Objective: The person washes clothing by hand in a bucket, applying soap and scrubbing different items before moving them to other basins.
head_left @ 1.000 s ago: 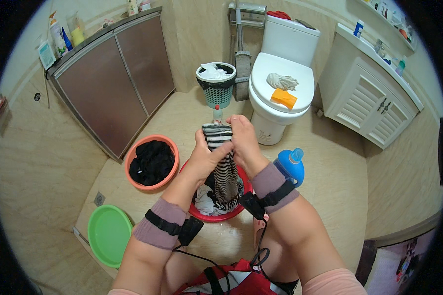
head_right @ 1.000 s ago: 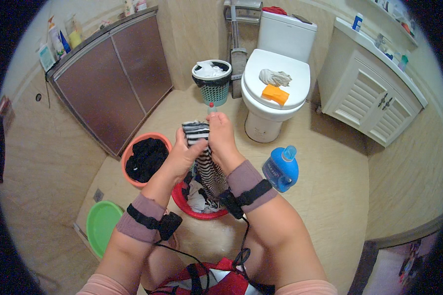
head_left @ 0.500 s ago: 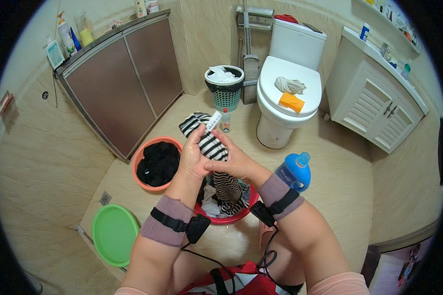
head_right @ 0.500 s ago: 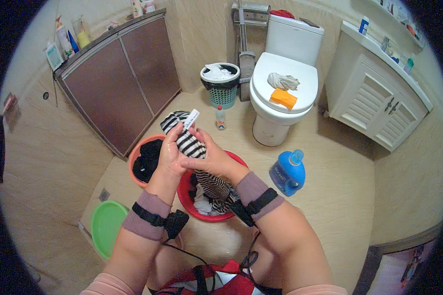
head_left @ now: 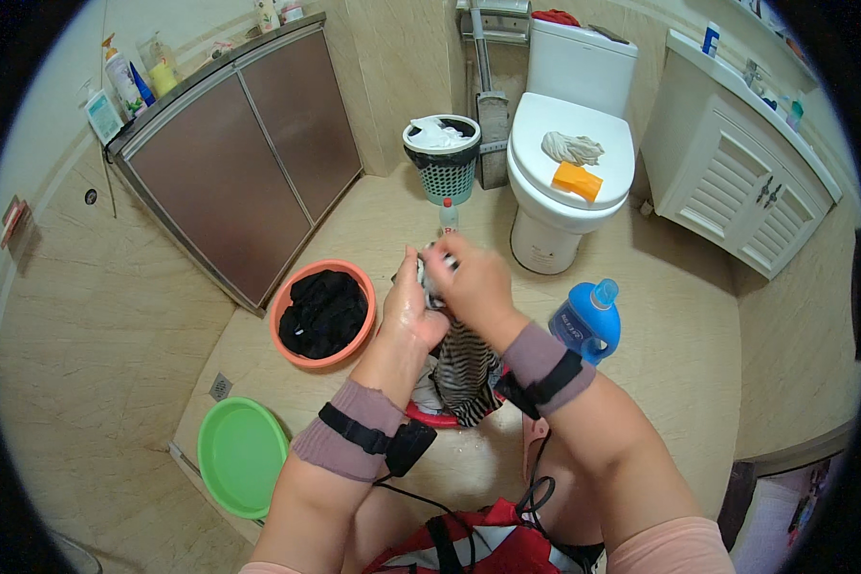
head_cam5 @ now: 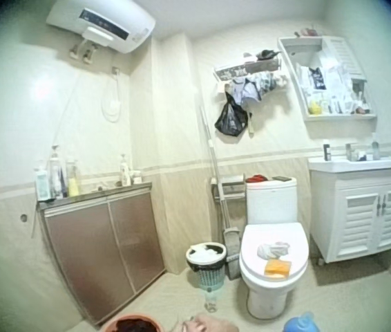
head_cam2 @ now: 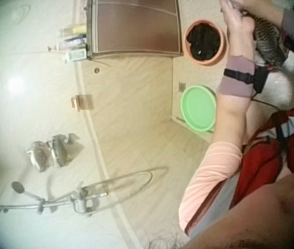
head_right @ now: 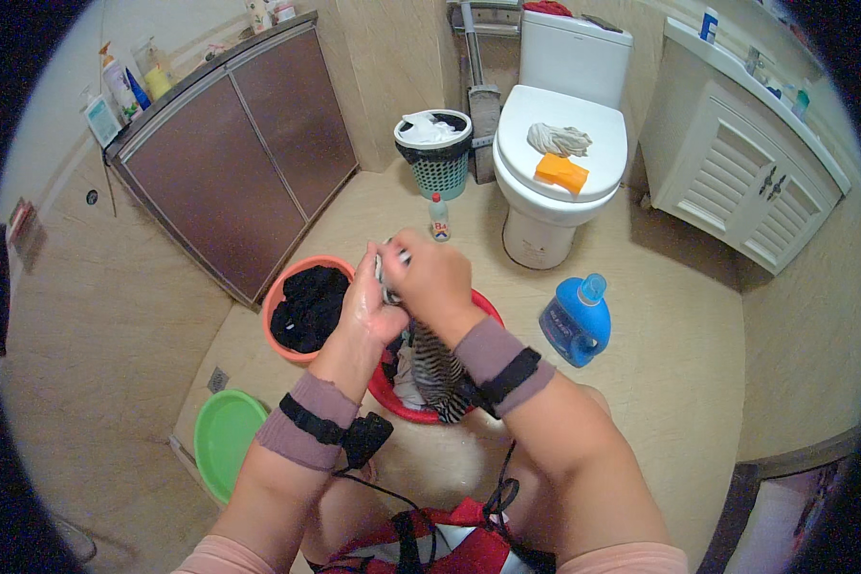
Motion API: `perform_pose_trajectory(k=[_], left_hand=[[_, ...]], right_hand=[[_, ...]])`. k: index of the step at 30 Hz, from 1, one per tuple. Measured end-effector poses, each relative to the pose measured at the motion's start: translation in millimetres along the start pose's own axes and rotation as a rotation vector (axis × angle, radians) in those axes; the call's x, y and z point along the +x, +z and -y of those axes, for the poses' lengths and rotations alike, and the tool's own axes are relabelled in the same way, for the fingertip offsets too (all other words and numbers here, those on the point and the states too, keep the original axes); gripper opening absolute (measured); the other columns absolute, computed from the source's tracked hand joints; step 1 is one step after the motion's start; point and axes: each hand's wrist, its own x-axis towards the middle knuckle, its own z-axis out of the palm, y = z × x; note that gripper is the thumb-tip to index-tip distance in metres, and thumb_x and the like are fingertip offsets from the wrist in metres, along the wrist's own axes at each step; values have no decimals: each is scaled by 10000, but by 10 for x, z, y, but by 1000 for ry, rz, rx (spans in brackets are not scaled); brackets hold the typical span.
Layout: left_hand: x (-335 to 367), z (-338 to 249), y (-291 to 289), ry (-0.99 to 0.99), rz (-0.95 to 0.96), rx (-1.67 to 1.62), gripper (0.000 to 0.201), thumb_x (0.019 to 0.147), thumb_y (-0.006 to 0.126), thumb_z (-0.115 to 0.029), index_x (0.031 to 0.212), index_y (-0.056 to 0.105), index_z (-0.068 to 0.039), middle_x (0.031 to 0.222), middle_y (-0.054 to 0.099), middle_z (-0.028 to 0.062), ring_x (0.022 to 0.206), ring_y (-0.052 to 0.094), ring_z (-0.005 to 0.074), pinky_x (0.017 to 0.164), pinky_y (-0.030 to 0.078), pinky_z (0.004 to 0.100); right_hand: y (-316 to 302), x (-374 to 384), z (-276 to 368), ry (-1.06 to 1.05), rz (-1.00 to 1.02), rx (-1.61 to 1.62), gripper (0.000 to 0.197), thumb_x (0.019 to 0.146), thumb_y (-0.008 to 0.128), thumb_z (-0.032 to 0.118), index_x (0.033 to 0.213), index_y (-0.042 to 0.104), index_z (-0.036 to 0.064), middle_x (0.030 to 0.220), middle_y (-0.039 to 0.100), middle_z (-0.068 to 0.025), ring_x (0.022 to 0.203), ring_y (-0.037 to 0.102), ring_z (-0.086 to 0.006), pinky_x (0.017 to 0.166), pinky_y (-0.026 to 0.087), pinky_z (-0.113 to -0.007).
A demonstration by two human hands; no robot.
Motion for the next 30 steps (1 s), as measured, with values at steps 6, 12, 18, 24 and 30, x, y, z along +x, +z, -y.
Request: perform_pose_trajectory(k=[6, 12, 18, 24, 30], left_hand=[[220, -190, -445, -12, 141, -14, 383, 973, 454, -460, 760, 540, -153, 708, 601, 38, 625, 577, 207, 601, 513, 351], [149, 89, -72, -52, 14, 13, 366, 981, 428, -454, 912, 592, -134, 899, 653, 67, 842, 636, 222, 789, 529, 396], [440, -120, -758, -80, 398, -79, 407, 961, 428, -500, 1026, 588, -131, 956, 655, 57, 884, 626, 194, 788, 507, 398], [113, -31, -154, 2, 44, 125, 366, 992, 364, -430, 1057, 591, -150, 979, 656, 13, 917, 621, 198, 833, 479, 423], [228, -277, -311, 24, 59, 113, 405, 956, 498, -457, 1095, 528, -78, 988, 644, 104, 942, 619, 215, 855, 506, 434]], right_hand=[[17, -325, 353, -160, 127, 89, 222, 844, 627, 303, 836, 616, 82, 679, 616, -174, 645, 624, -365, 553, 473, -435], [27, 30, -152, 97, -30, -13, 258, 860, 583, 372, 883, 625, 118, 695, 634, -182, 644, 626, -387, 561, 482, -487], [-1, -320, 411, -145, 69, 189, 231, 847, 623, 347, 885, 605, 120, 728, 649, -163, 679, 635, -382, 603, 492, -475], [-14, 157, -261, 153, -48, 212, 358, 851, 638, 342, 1021, 596, 30, 917, 650, -241, 788, 648, -372, 680, 507, -423], [-85, 95, -187, 196, 245, 565, 323, 728, 732, 162, 1006, 645, 22, 920, 661, -129, 807, 645, -227, 716, 515, -335]])
